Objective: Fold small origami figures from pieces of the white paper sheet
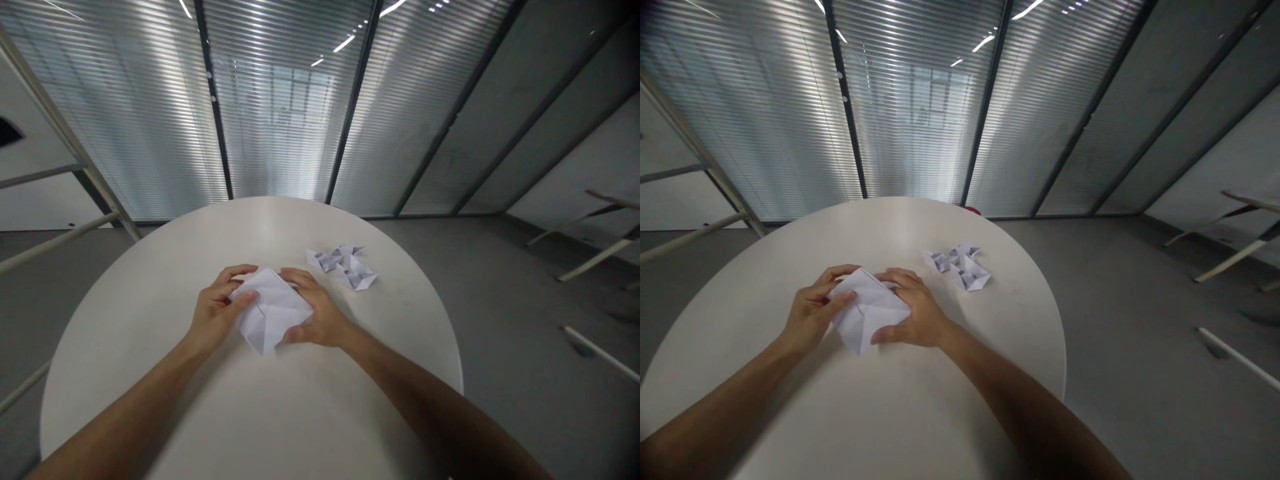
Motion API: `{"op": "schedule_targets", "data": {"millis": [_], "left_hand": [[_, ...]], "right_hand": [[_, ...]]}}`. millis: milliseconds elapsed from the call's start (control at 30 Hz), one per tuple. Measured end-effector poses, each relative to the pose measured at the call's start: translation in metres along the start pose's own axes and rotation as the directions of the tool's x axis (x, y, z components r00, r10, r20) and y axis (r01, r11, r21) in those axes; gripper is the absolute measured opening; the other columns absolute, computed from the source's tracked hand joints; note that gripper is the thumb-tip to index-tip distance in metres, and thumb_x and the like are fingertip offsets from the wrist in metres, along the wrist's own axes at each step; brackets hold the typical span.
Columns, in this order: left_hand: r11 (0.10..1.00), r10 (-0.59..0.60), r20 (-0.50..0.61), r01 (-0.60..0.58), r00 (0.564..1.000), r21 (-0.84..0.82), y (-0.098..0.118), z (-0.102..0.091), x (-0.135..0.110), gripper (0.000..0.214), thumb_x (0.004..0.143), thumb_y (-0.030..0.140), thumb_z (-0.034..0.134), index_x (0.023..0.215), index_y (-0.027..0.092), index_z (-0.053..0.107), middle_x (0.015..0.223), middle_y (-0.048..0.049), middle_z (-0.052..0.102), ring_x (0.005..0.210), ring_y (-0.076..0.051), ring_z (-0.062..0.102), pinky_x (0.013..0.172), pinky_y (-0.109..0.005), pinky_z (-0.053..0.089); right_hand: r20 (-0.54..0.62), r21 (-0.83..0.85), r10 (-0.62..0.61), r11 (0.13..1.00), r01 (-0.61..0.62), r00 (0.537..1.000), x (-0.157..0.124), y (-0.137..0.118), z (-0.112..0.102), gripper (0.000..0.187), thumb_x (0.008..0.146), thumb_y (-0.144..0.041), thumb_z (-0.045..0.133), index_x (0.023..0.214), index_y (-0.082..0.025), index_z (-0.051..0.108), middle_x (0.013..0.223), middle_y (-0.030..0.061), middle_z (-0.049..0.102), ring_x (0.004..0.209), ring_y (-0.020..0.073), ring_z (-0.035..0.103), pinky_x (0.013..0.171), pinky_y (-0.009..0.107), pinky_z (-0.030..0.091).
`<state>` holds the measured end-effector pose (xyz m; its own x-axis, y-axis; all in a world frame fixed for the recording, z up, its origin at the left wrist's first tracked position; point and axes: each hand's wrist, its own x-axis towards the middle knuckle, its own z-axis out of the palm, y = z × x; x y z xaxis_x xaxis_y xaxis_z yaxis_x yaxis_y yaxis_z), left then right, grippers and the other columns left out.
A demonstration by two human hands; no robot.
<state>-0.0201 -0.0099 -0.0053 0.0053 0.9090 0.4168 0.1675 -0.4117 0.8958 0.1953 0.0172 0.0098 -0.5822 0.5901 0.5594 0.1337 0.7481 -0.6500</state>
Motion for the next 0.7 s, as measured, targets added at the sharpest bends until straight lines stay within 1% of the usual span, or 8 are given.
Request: {"op": "schedule_targets", "data": {"millis": [100,167,200,267,367,500,600,700], "left_hand": [[0.989,-0.147,-0.081,0.144,0.986,-0.040,-0.002,0.005,-0.001,0.023,0.076,0.037,0.066,0.075,0.014,0.069,0.078,-0.0032,0.062,0.064,-0.012,0.053,0.052,-0.021,0.040],[0.979,-0.201,-0.122,0.204,0.972,0.014,-0.001,0.008,-0.003,0.028,0.076,0.040,0.066,0.068,0.013,0.065,0.058,0.0019,0.053,0.051,-0.009,0.044,0.046,-0.019,0.033],[0.975,-0.212,-0.140,0.220,0.967,0.043,0.000,0.010,-0.003,0.030,0.075,0.040,0.065,0.064,0.013,0.063,0.054,0.0033,0.048,0.049,-0.008,0.041,0.045,-0.019,0.031],[0.969,-0.228,-0.169,0.241,0.959,0.056,0.002,0.013,-0.004,0.032,0.075,0.042,0.065,0.062,0.013,0.060,0.052,0.0044,0.045,0.047,-0.007,0.038,0.043,-0.018,0.028],[0.960,-0.279,-0.173,0.274,0.945,-0.049,0.002,0.016,-0.004,0.032,0.076,0.044,0.064,0.068,0.014,0.059,0.054,0.0047,0.047,0.047,-0.007,0.039,0.042,-0.017,0.028],[0.919,-0.333,-0.151,0.284,0.931,-0.272,-0.004,0.016,-0.002,0.031,0.081,0.046,0.060,0.078,0.016,0.056,0.055,0.0048,0.049,0.046,-0.008,0.042,0.040,-0.018,0.032],[0.920,-0.330,-0.133,0.287,0.934,-0.269,-0.006,0.015,-0.002,0.031,0.083,0.046,0.056,0.075,0.017,0.053,0.055,0.0048,0.047,0.045,-0.008,0.042,0.039,-0.018,0.033],[0.955,-0.278,-0.091,0.265,0.956,-0.130,-0.003,0.017,-0.004,0.032,0.087,0.046,0.051,0.073,0.017,0.051,0.055,0.0042,0.047,0.047,-0.009,0.044,0.042,-0.019,0.036]], "right_hand": [[0.040,0.230,0.295,0.927,-0.296,0.955,-0.002,0.003,0.008,0.061,0.059,-0.056,0.075,0.103,-0.016,0.065,0.103,0.0091,0.066,0.093,0.0237,0.061,0.080,0.036,0.049],[0.028,0.376,0.460,0.818,-0.436,0.887,-0.002,0.005,0.016,0.044,0.067,-0.049,0.071,0.094,-0.014,0.067,0.084,0.0053,0.068,0.073,0.0180,0.061,0.065,0.030,0.049],[0.008,0.441,0.503,0.774,-0.455,0.864,-0.002,0.006,0.019,0.037,0.070,-0.046,0.070,0.089,-0.014,0.068,0.078,0.0039,0.067,0.068,0.0164,0.060,0.062,0.028,0.048],[-0.038,0.557,0.530,0.715,-0.422,0.847,0.000,0.007,0.025,0.030,0.070,-0.041,0.071,0.084,-0.014,0.068,0.077,0.0030,0.067,0.068,0.0159,0.060,0.064,0.028,0.048],[-0.055,0.702,0.535,0.621,-0.348,0.843,0.002,0.010,0.027,0.032,0.069,-0.041,0.071,0.089,-0.017,0.066,0.082,0.0031,0.068,0.075,0.0171,0.062,0.072,0.031,0.049],[0.069,0.809,0.460,0.493,-0.319,0.885,0.002,0.009,0.023,0.035,0.077,-0.049,0.058,0.096,-0.019,0.060,0.087,0.0052,0.067,0.075,0.0180,0.063,0.068,0.032,0.051],[0.057,0.793,0.479,0.511,-0.331,0.876,0.004,0.003,0.026,0.028,0.071,-0.031,0.061,0.096,-0.020,0.058,0.090,0.0028,0.067,0.076,0.0174,0.063,0.065,0.029,0.051],[-0.099,0.733,0.576,0.593,-0.332,0.812,0.007,-0.002,0.035,0.031,0.062,-0.019,0.063,0.093,-0.021,0.060,0.087,0.0002,0.068,0.078,0.0178,0.063,0.066,0.028,0.051]]}}
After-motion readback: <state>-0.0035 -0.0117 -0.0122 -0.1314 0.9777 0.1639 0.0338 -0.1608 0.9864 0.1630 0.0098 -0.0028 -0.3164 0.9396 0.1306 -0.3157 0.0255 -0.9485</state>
